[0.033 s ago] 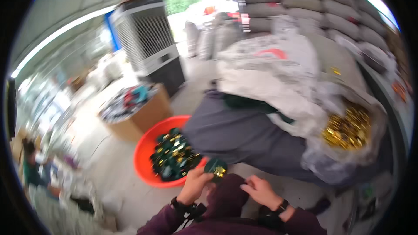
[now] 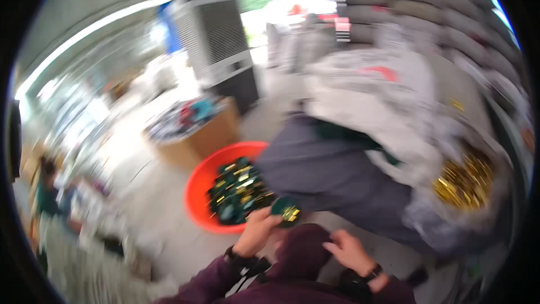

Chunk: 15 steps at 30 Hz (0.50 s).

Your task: Assembling gold-colored plastic caps onto green plastic discs in a manufacturing facility.

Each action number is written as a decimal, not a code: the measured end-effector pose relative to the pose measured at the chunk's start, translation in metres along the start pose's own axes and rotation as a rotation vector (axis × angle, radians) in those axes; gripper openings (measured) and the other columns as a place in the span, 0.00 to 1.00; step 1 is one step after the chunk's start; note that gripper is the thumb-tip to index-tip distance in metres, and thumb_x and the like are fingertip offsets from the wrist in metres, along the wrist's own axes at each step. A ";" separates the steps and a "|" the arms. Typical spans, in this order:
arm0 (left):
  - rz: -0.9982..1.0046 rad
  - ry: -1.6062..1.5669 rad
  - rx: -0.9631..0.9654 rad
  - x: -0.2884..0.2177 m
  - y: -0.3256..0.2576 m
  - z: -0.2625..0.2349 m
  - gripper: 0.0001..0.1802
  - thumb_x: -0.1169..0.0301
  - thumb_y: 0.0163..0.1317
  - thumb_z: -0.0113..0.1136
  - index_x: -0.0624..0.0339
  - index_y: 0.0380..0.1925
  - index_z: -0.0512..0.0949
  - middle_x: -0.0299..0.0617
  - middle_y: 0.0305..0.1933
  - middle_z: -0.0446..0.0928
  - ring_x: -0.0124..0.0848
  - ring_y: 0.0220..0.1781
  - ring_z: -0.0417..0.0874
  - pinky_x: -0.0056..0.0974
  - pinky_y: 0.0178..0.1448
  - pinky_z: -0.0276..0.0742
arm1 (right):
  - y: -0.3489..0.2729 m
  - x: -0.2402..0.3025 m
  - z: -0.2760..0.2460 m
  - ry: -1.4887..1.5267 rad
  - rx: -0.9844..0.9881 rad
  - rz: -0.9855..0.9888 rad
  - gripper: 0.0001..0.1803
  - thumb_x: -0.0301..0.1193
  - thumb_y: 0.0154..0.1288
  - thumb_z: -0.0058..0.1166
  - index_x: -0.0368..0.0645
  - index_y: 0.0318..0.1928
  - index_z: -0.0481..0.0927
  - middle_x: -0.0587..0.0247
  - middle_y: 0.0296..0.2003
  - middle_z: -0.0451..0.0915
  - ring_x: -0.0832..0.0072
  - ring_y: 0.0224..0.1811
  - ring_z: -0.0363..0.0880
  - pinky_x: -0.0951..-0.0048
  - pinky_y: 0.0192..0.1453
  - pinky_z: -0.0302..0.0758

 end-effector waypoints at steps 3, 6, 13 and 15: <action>0.159 -0.193 -0.075 -0.048 0.010 -0.020 0.08 0.75 0.60 0.53 0.66 0.39 0.74 0.37 0.24 0.74 0.27 0.22 0.77 0.31 0.25 0.73 | -0.019 -0.055 -0.023 -0.172 0.164 0.210 0.12 0.34 0.60 0.57 0.37 0.29 0.74 0.60 0.16 0.74 0.79 0.20 0.76 0.70 0.21 0.71; 0.441 -0.391 -0.234 -0.122 -0.044 -0.081 0.09 0.78 0.60 0.53 0.66 0.41 0.73 0.42 0.33 0.78 0.32 0.28 0.81 0.36 0.30 0.79 | -0.035 -0.048 0.006 -0.399 0.614 0.143 0.18 0.40 0.61 0.55 0.32 0.31 0.78 0.46 0.24 0.78 0.59 0.27 0.80 0.61 0.30 0.74; 1.360 -0.338 -0.566 -0.269 -0.279 -0.218 0.03 0.75 0.61 0.56 0.61 0.34 0.75 0.41 0.34 0.79 0.31 0.36 0.81 0.35 0.41 0.78 | -0.039 -0.015 0.029 -0.617 0.810 0.008 0.24 0.44 0.59 0.55 0.28 0.32 0.79 0.35 0.29 0.78 0.48 0.34 0.81 0.57 0.37 0.73; 1.483 -0.321 -0.570 -0.308 -0.336 -0.239 0.06 0.72 0.65 0.53 0.61 0.39 0.74 0.40 0.37 0.80 0.29 0.36 0.81 0.32 0.43 0.78 | -0.040 -0.005 0.027 -0.581 0.786 0.025 0.24 0.43 0.58 0.54 0.28 0.33 0.79 0.35 0.29 0.78 0.48 0.35 0.81 0.57 0.37 0.74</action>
Point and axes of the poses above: each hand's wrist, its own y-axis towards the middle knuckle, its own z-axis out of the palm, x = y × z, the point moved 7 cm from there along y, towards the middle knuckle
